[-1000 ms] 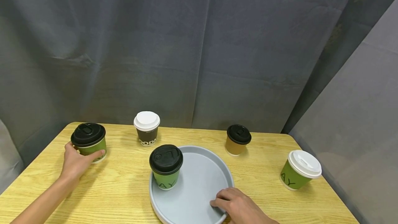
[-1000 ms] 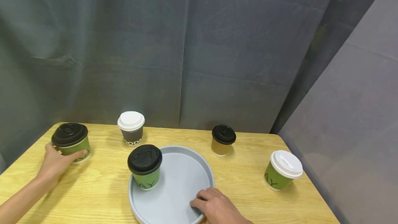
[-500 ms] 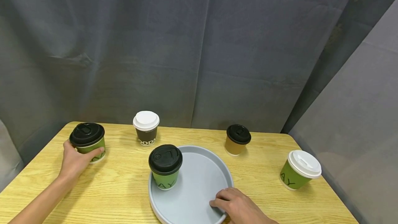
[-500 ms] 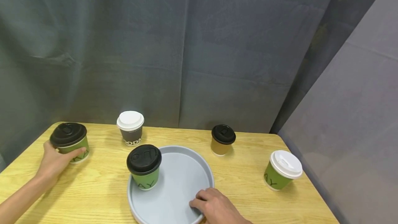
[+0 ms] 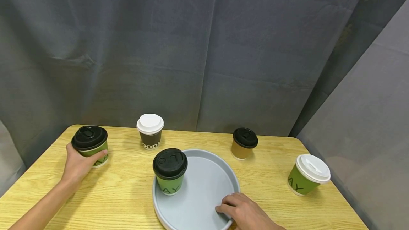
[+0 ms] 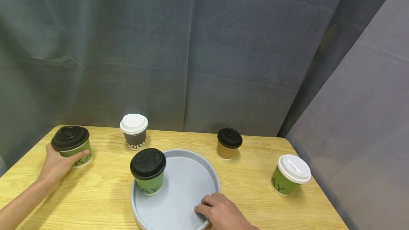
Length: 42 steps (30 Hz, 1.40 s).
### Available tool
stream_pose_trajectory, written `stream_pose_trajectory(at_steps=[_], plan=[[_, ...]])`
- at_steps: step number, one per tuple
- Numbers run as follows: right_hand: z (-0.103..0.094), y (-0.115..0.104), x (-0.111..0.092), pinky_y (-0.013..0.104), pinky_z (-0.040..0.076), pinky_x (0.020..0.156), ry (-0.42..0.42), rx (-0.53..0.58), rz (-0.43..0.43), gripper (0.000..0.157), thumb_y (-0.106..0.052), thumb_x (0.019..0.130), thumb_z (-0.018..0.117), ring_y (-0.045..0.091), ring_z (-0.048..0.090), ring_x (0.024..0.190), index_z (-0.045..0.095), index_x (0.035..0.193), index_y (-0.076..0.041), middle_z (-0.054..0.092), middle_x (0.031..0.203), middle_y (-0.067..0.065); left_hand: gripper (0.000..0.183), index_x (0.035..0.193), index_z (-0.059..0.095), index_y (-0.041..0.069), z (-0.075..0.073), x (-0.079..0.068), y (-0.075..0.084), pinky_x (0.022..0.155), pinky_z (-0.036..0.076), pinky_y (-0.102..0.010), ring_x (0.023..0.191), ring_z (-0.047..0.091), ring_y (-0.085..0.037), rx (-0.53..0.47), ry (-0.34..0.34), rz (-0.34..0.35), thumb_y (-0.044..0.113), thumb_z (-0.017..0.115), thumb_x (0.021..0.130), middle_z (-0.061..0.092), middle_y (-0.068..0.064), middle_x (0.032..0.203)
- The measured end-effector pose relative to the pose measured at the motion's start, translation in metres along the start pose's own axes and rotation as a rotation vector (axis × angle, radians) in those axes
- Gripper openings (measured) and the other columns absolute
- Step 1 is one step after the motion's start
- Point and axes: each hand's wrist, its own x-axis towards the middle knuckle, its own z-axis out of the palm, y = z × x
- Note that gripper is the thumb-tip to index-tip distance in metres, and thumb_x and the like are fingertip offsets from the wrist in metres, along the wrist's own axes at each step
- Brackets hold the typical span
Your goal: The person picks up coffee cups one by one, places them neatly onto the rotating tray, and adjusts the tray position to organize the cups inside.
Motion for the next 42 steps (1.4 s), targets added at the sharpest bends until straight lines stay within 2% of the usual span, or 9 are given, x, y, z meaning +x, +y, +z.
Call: stream_pose_trajectory(at_steps=[14, 19, 25, 28, 32, 42], plan=[[-0.001, -0.002, 0.001, 0.029, 0.054, 0.081, -0.023, 0.006, 0.022, 0.049, -0.062, 0.085, 0.067, 0.006, 0.054, 0.094, 0.073, 0.114, -0.022, 0.059, 0.106, -0.012, 0.108, 0.153, -0.005, 0.003, 0.001, 0.000, 0.001, 0.097, 0.035, -0.052, 0.125, 0.036, -0.041, -0.008, 0.030, 0.003, 0.032, 0.077, 0.089, 0.026, -0.028, 0.147], [-0.001, -0.002, 0.001, 0.028, 0.054, 0.081, -0.021, 0.005, 0.021, 0.049, -0.062, 0.085, 0.068, 0.006, 0.054, 0.094, 0.073, 0.114, -0.022, 0.059, 0.106, -0.012, 0.108, 0.154, -0.006, 0.003, 0.000, 0.001, 0.001, 0.100, 0.033, -0.054, 0.128, 0.034, -0.043, -0.017, 0.012, 0.010, 0.032, 0.076, 0.089, 0.024, -0.029, 0.148], [-0.001, -0.002, 0.001, 0.028, 0.054, 0.080, -0.025, 0.009, 0.016, 0.048, -0.060, 0.085, 0.069, 0.006, 0.054, 0.094, 0.073, 0.114, -0.022, 0.060, 0.106, -0.012, 0.107, 0.154, -0.005, 0.004, 0.000, -0.003, 0.004, 0.099, 0.034, -0.055, 0.127, 0.035, -0.041, -0.019, -0.006, 0.023, 0.032, 0.076, 0.090, 0.023, -0.028, 0.149], [-0.001, -0.001, 0.001, 0.027, 0.054, 0.079, -0.017, 0.005, 0.006, 0.047, -0.059, 0.085, 0.070, 0.006, 0.054, 0.093, 0.073, 0.113, -0.022, 0.060, 0.106, -0.012, 0.108, 0.154, -0.007, 0.003, 0.000, -0.004, 0.005, 0.102, 0.032, -0.059, 0.128, 0.033, -0.045, -0.010, -0.019, 0.036, 0.032, 0.076, 0.090, 0.021, -0.031, 0.149], [-0.001, -0.001, 0.001, 0.027, 0.054, 0.079, -0.014, 0.006, 0.005, 0.047, -0.059, 0.085, 0.070, 0.006, 0.054, 0.094, 0.073, 0.113, -0.022, 0.060, 0.106, -0.011, 0.110, 0.155, -0.008, 0.004, 0.001, -0.009, 0.008, 0.105, 0.027, -0.064, 0.132, 0.029, -0.050, -0.016, -0.035, 0.046, 0.031, 0.076, 0.090, 0.019, -0.034, 0.151], [-0.001, -0.002, 0.001, 0.028, 0.054, 0.080, -0.021, 0.007, 0.017, 0.047, -0.060, 0.085, 0.069, 0.006, 0.055, 0.094, 0.073, 0.113, -0.022, 0.060, 0.106, -0.012, 0.109, 0.154, -0.005, 0.003, 0.002, -0.031, 0.019, 0.105, 0.025, -0.068, 0.134, 0.026, -0.051, 0.002, -0.076, 0.088, 0.032, 0.077, 0.089, 0.017, -0.033, 0.151]])
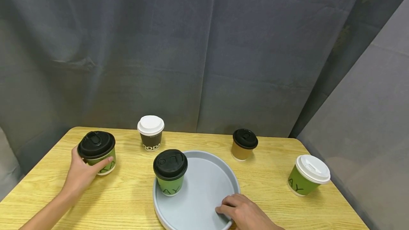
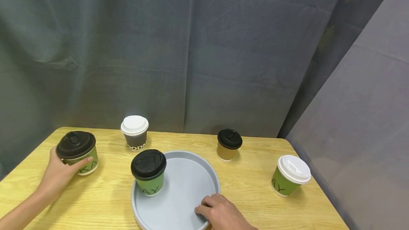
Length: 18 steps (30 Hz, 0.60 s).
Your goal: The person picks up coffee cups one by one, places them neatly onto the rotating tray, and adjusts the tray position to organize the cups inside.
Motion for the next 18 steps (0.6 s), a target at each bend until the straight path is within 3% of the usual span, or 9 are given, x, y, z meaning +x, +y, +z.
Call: stream_pose_trajectory(at_steps=[8, 18], plan=[[0.000, 0.000, 0.000, 0.029, 0.054, 0.081, -0.012, 0.007, 0.015, 0.047, -0.059, 0.085, 0.071, 0.006, 0.054, 0.094, 0.073, 0.114, -0.022, 0.060, 0.106, -0.012, 0.111, 0.153, -0.007, 0.002, -0.003, -0.013, 0.006, 0.105, 0.023, -0.070, 0.136, 0.023, -0.054, 0.007, -0.052, -0.022, 0.034, 0.077, 0.089, 0.015, -0.035, 0.150], [0.000, -0.001, 0.000, 0.028, 0.054, 0.082, -0.014, 0.002, 0.017, 0.047, -0.058, 0.084, 0.072, 0.006, 0.054, 0.094, 0.073, 0.114, -0.022, 0.060, 0.106, -0.012, 0.105, 0.152, 0.002, -0.002, 0.001, -0.025, 0.012, 0.104, 0.026, -0.065, 0.131, 0.030, -0.045, 0.009, -0.063, 0.032, 0.027, 0.080, 0.087, 0.021, -0.031, 0.148]])
